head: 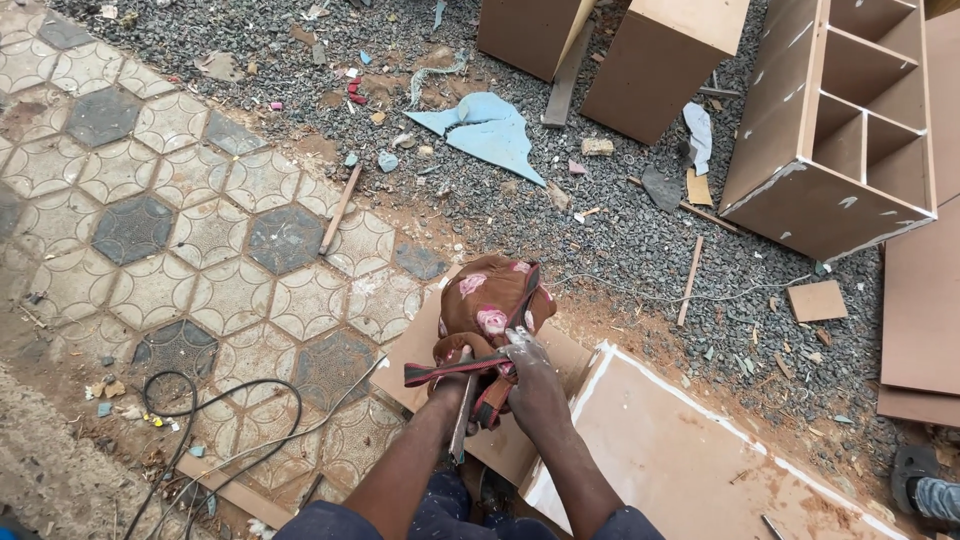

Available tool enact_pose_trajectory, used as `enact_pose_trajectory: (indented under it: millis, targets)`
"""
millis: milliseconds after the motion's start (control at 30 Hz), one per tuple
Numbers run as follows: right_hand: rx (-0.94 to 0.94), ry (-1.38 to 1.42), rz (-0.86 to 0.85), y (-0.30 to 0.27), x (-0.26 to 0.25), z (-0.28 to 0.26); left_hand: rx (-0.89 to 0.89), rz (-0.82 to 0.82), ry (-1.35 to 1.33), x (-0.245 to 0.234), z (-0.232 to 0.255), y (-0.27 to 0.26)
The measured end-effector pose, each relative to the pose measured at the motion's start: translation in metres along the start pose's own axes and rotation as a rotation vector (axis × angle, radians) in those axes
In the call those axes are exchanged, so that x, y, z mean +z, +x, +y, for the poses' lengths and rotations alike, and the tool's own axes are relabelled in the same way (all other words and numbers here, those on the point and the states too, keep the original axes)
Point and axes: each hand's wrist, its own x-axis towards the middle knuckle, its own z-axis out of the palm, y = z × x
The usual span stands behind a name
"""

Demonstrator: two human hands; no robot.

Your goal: The person selects a sanding block from a workbench cluttered with tools and wood pieces. They then proceed to sand the edges and surface of a rectangular wooden board, moving the sanding block back and forth along the material.

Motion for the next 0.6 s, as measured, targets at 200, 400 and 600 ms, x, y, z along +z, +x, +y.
enact_pose_trajectory:
  millis: [200, 400, 600]
  targets:
    - [0.153, 0.065, -0.131, -0.021, 0.056, 0.081, -0.468, -0.125, -0.863, 0.045, -0.071, 0.054]
    - [0.823, 0.052, -0.026, -0.037, 0.058, 0.115, -0.509, -0.108, -0.765, 0.047, -0.097, 0.042]
    - [1.344, 0.398, 0.431, -0.023, 0.058, 0.126, -0.412, 0.094, -0.751, 0.047, -0.091, 0.071]
